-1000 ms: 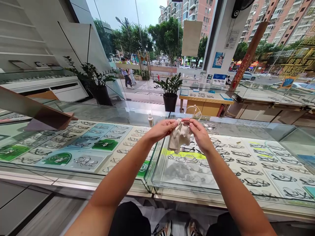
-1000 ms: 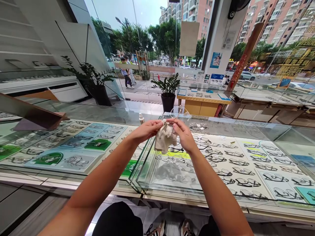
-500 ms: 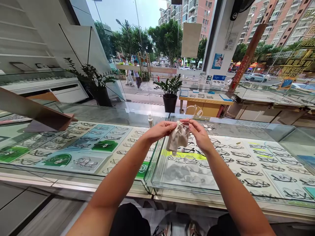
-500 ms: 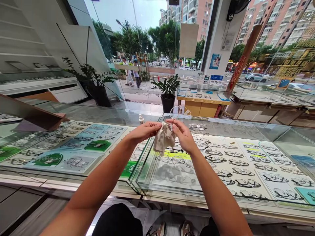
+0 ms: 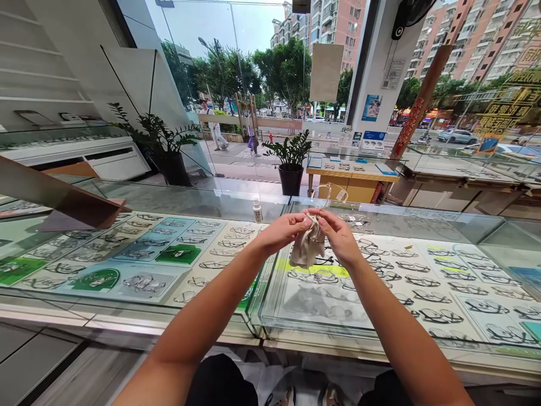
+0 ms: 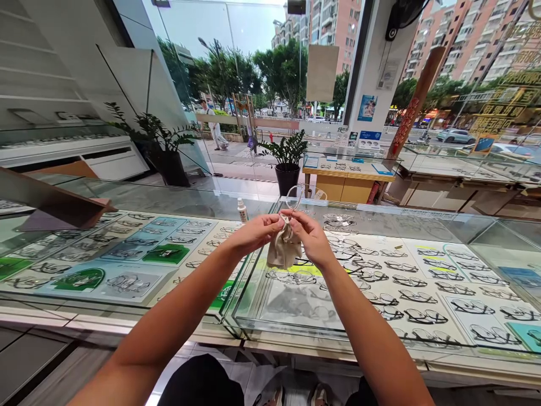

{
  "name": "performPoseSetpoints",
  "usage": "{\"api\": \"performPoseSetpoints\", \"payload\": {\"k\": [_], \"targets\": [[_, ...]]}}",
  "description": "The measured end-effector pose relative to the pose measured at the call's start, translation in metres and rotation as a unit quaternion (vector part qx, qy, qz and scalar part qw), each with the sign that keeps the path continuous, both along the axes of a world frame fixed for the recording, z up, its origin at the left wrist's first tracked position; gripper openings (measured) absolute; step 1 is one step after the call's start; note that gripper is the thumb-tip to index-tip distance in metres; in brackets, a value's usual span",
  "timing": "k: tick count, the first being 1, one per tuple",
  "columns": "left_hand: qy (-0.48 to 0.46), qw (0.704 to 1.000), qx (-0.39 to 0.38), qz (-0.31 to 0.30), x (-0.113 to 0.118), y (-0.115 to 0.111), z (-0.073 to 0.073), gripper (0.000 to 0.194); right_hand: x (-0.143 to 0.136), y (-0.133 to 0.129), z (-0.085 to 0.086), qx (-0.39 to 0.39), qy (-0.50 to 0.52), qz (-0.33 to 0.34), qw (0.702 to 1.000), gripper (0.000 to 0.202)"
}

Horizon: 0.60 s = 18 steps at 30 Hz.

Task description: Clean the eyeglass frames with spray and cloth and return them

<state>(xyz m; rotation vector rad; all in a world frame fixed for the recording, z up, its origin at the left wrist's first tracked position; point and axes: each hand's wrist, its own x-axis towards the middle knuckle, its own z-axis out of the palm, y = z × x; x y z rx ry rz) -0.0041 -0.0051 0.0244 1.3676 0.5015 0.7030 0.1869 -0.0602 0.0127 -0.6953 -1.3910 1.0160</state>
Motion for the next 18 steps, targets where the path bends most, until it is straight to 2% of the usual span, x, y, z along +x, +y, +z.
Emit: {"api": "performPoseSetpoints", "payload": {"k": [4,12,18], "targets": [[0.001,0.999,-0.027,-0.022,0.0041,-0.0038,-0.0013,0.059,-0.0001,0.0006,0.0001,-0.002,0.019,-0.003,1.000,0.038],[-0.045,0.998,-0.032,-0.018,0.0023,-0.0035,0.0028,0.053,0.0043,0.0040,-0.0017,-0.020,0.045,0.009,0.999,0.038],[-0.090,0.995,-0.053,0.002,0.0084,-0.0106,0.0018,0.061,0.0022,0.0045,-0.0043,-0.030,0.042,0.012,0.999,0.038]]}}
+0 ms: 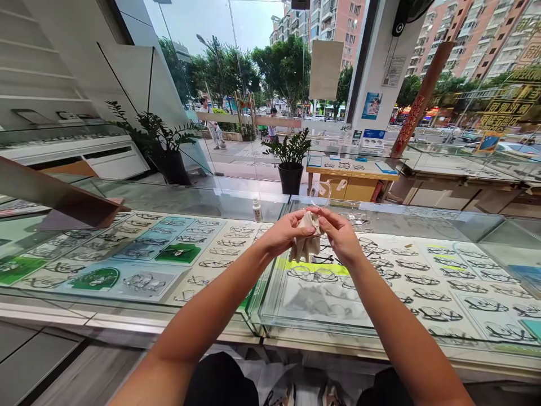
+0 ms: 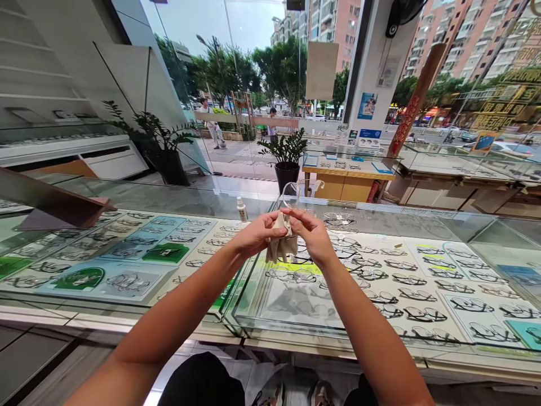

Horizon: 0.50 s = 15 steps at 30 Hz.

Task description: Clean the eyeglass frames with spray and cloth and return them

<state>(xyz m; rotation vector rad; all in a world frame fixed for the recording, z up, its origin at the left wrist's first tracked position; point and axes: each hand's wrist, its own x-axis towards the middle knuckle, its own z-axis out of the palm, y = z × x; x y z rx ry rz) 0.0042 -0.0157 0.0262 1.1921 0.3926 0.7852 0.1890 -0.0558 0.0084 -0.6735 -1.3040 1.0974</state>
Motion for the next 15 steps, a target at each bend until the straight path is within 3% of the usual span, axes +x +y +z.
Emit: {"api": "performPoseSetpoints", "payload": {"k": [5,15], "targets": [[-0.011,1.000,0.023,0.016,0.0073,-0.0032,-0.0059,0.059,-0.0010,0.0000,0.0000,0.010,0.017,-0.002,1.000,0.030],[0.035,0.992,0.104,0.061,0.0080,-0.0060,-0.0071,0.061,-0.0032,-0.0031,0.0013,-0.045,0.056,-0.010,0.997,0.039]]}}
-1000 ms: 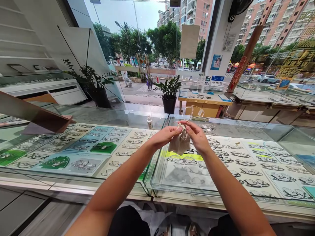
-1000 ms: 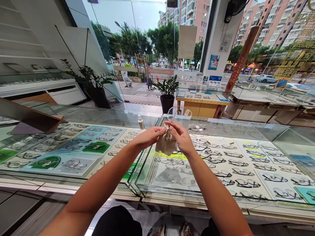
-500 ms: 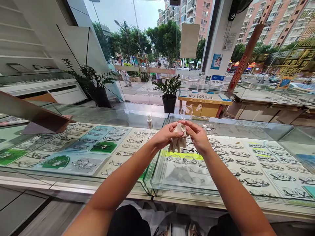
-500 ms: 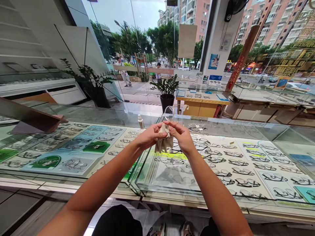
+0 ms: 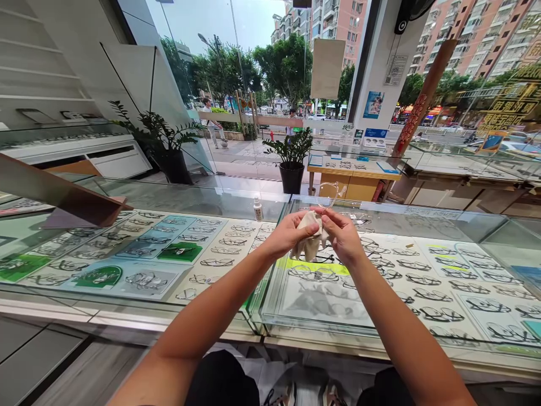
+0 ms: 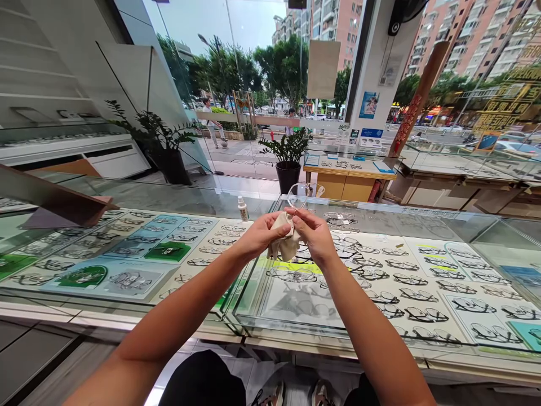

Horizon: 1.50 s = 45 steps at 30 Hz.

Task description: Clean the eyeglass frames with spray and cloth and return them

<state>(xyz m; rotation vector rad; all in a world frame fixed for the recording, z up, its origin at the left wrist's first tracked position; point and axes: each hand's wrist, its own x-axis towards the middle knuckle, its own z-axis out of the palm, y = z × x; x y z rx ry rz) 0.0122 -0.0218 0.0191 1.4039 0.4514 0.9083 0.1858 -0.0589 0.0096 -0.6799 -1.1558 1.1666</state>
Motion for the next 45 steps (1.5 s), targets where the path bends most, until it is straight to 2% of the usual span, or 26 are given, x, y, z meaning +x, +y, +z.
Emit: {"api": "performPoseSetpoints", "payload": {"k": [7,10,13,17,21,28,35,38,42,45], "targets": [[-0.057,0.994,0.015,0.087,0.012,-0.012,0.002,0.060,-0.006,-0.002,-0.001,0.034,-0.023,-0.006,0.999,0.038],[-0.059,0.993,0.035,0.101,0.014,-0.013,0.002,0.058,-0.006,-0.003,0.001,0.031,-0.019,-0.001,0.999,0.039],[-0.037,0.992,0.075,0.092,0.010,-0.009,0.003,0.056,-0.005,-0.002,0.003,0.004,0.006,-0.015,1.000,0.035],[0.015,0.994,0.102,0.034,0.001,-0.003,0.003,0.056,-0.002,0.000,0.004,-0.040,0.047,-0.033,0.998,0.032],[0.034,0.994,0.100,0.035,-0.001,0.000,-0.002,0.062,-0.003,0.001,0.001,-0.052,0.064,-0.020,0.996,0.034],[-0.011,0.987,0.106,0.123,0.009,0.001,-0.008,0.054,-0.012,0.002,-0.003,-0.058,0.071,0.006,0.996,0.042],[0.019,0.992,0.102,0.075,0.007,0.003,-0.004,0.060,-0.004,0.004,0.001,-0.041,0.088,-0.042,0.994,0.038],[0.026,0.991,0.097,0.091,0.003,0.009,-0.004,0.063,0.003,0.003,0.006,-0.029,0.086,-0.050,0.995,0.035],[0.003,0.989,0.059,0.137,-0.003,0.018,-0.004,0.066,0.015,0.003,0.011,0.028,0.039,-0.051,0.998,0.025],[-0.032,0.989,0.029,0.143,-0.006,0.023,-0.002,0.066,0.020,0.003,0.012,0.049,-0.035,-0.018,0.998,0.022]]}}
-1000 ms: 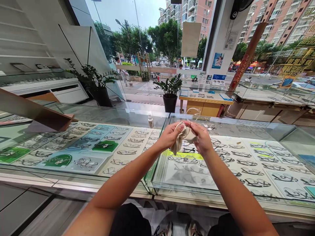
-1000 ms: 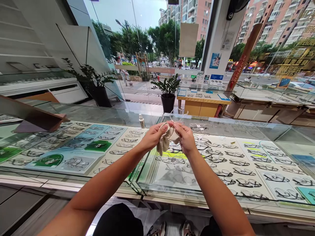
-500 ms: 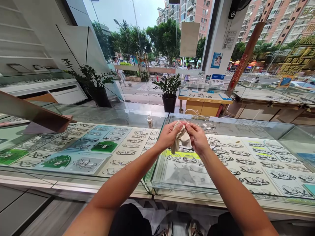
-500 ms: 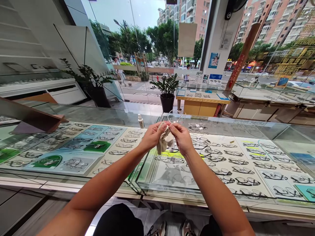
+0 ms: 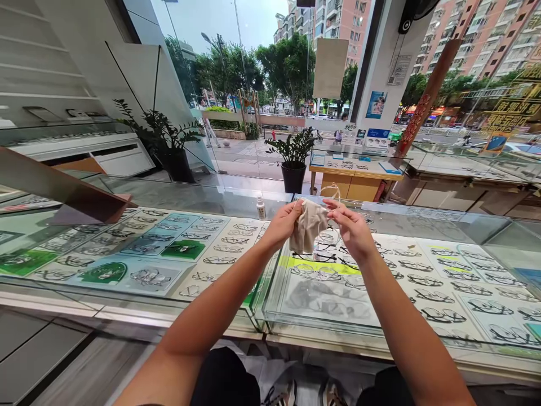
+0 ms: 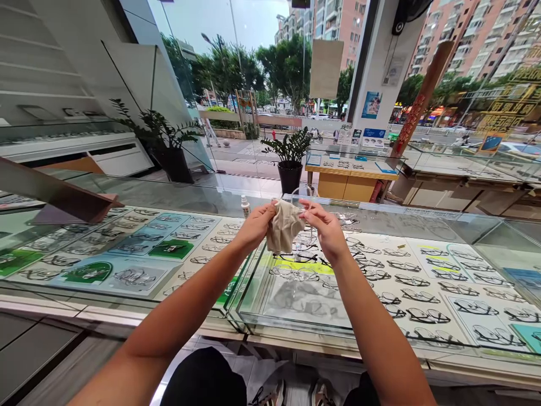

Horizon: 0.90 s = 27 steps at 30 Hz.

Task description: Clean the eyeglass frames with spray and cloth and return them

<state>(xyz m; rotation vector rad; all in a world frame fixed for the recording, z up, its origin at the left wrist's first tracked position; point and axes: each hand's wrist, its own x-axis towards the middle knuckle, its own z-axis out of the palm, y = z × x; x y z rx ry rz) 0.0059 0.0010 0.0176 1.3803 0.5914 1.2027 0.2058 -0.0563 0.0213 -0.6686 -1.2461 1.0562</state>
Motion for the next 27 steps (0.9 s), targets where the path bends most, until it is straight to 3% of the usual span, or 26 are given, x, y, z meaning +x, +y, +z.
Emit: {"api": "performPoseSetpoints", "payload": {"k": [7,12,21,27], "targets": [[-0.045,0.997,-0.029,-0.047,0.000,-0.005,0.007,0.066,-0.015,-0.001,-0.009,-0.036,-0.084,0.032,0.995,0.030],[-0.046,0.997,-0.028,-0.058,-0.001,-0.008,0.011,0.062,-0.022,0.000,-0.015,-0.083,-0.070,0.021,0.994,0.040],[-0.039,0.997,-0.056,-0.039,0.001,-0.012,0.008,0.052,-0.027,-0.005,-0.011,-0.078,-0.089,0.043,0.992,0.040],[-0.024,0.994,-0.072,-0.084,0.000,-0.016,0.012,0.059,-0.023,-0.003,-0.014,-0.083,-0.029,0.019,0.996,0.038]]}}
